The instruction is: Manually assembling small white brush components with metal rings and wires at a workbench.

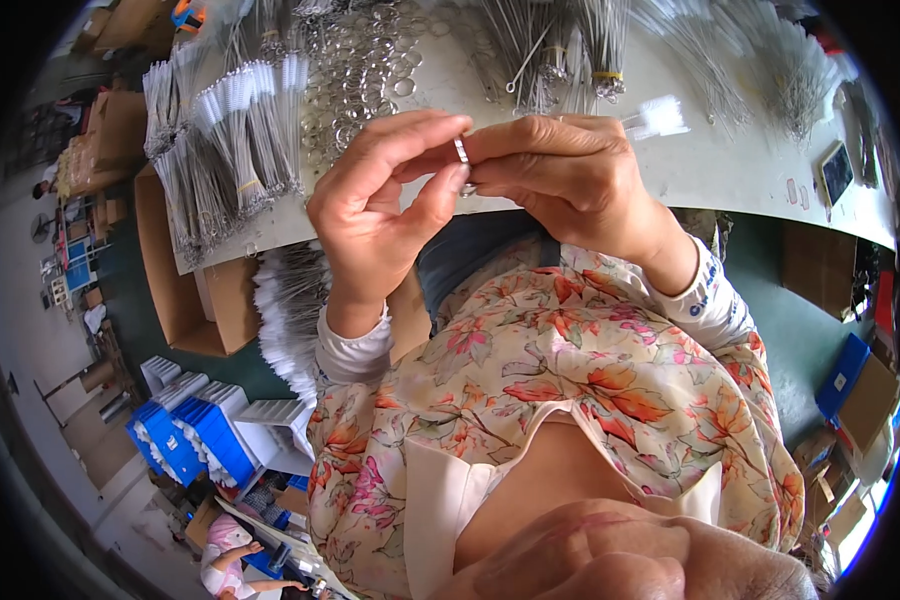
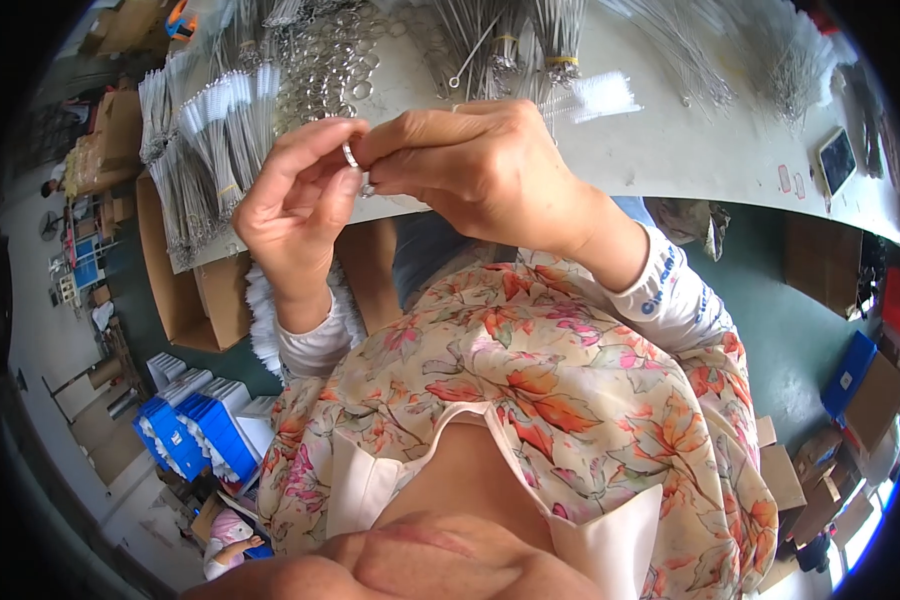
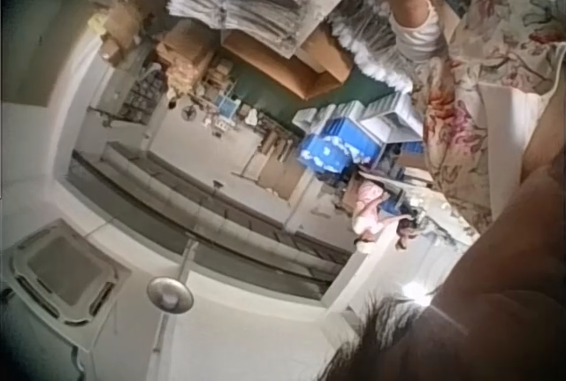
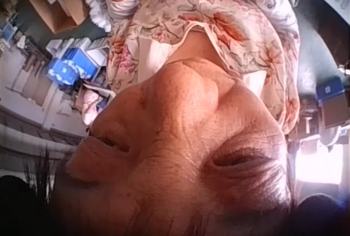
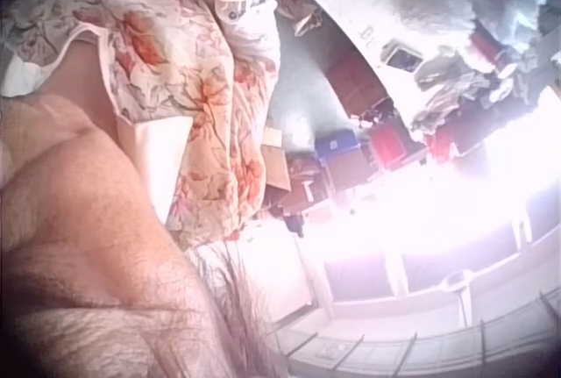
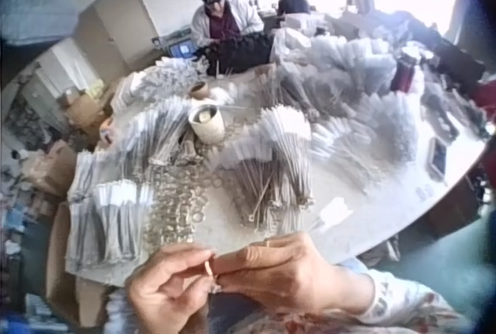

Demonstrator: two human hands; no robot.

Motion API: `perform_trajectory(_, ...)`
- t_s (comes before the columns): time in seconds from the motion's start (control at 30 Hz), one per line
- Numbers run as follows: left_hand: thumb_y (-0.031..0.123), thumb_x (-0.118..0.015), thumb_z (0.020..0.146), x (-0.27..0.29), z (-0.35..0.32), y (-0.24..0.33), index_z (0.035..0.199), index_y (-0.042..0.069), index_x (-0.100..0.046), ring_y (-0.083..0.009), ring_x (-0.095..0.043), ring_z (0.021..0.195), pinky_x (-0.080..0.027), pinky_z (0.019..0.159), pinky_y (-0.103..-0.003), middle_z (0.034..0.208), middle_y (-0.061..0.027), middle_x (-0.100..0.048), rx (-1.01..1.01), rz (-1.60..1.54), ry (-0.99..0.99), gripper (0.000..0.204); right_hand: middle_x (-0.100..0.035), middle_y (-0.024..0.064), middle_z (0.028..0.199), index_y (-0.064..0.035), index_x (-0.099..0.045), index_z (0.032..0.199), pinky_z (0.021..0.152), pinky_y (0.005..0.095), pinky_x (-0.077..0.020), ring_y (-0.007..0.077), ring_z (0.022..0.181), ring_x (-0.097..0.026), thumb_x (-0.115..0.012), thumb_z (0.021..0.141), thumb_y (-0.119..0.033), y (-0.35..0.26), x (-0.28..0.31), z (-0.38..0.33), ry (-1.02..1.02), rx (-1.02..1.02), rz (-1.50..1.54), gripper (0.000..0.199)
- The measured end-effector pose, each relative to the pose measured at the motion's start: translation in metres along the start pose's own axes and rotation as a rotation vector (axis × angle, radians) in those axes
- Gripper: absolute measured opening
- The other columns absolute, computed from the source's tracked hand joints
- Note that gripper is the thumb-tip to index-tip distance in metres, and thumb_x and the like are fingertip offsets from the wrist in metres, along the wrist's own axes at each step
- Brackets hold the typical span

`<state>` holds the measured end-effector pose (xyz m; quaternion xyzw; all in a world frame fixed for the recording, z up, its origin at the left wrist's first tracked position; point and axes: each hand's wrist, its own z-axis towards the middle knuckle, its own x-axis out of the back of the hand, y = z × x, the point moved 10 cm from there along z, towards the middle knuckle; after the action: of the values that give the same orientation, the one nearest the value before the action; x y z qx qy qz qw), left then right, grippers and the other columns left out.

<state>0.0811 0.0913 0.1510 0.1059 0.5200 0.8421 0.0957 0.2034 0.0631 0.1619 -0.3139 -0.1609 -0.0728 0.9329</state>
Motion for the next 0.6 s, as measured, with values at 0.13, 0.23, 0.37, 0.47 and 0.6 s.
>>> perform_trajectory(0.13, 0.005, -0.052, 0.089, 0.004, -0.008, -0.030, 0.101, -0.003, -0.061, -0.0105, -0.059, 0.081, -0.049, 0.073, -0.024, 0.094, -0.0077, -0.063, 0.384, -0.351, -0.095, 0.017, -0.064, 0.0064, 0.086, -0.0026, -0.065, 0.078, 0.061, 0.0304, -0.0509, 0.0229, 0.072, -0.063, -0.068, 0.066, 0.002, -0.004, -0.017, 0.006, -0.111, -0.150, 0.106, 0.013)
perform_trajectory(0.23, 0.001, -0.052, 0.087, -0.021, -0.021, -0.046, 0.101, -0.004, -0.059, -0.0094, -0.061, 0.074, -0.052, 0.067, -0.023, 0.085, -0.0074, -0.063, 0.483, -0.694, -0.119, 0.017, -0.063, 0.0109, 0.091, -0.0001, -0.066, 0.082, 0.064, 0.0299, -0.0500, 0.0232, 0.074, -0.062, -0.066, 0.071, 0.003, -0.005, -0.014, -0.005, -0.187, -0.284, 0.161, 0.011)
perform_trajectory(0.37, -0.007, -0.057, 0.081, -0.025, -0.019, -0.024, 0.094, -0.001, -0.063, -0.0123, -0.061, 0.074, -0.052, 0.067, -0.024, 0.085, -0.0071, -0.062, 0.213, -0.310, -0.094, 0.016, -0.062, 0.0110, 0.096, 0.0027, -0.066, 0.085, 0.048, 0.0191, -0.0427, 0.0086, 0.063, -0.055, -0.063, 0.082, -0.006, 0.008, -0.009, -0.035, -0.120, -0.626, 0.479, 0.009)
perform_trajectory(0.47, -0.011, -0.060, 0.071, -0.032, -0.024, 0.035, 0.096, 0.005, -0.065, -0.0178, -0.060, 0.076, -0.050, 0.065, -0.026, 0.089, -0.0072, -0.057, -0.356, 0.431, -0.100, 0.031, -0.061, 0.0125, 0.097, 0.0026, -0.066, 0.086, 0.048, 0.0182, -0.0429, 0.0077, 0.060, -0.054, -0.063, 0.083, -0.010, 0.018, -0.010, -0.050, -0.076, -0.793, 0.665, 0.013)
perform_trajectory(0.6, -0.004, -0.059, 0.079, -0.031, -0.019, 0.012, 0.098, 0.002, -0.062, -0.0127, -0.060, 0.075, -0.050, 0.067, -0.023, 0.090, -0.0063, -0.059, -0.083, 0.073, -0.083, 0.019, -0.061, 0.0116, 0.095, 0.0017, -0.066, 0.085, 0.049, 0.0193, -0.0431, 0.0088, 0.060, -0.054, -0.063, 0.083, -0.009, 0.018, -0.006, -0.050, -0.057, -0.827, 0.689, 0.011)
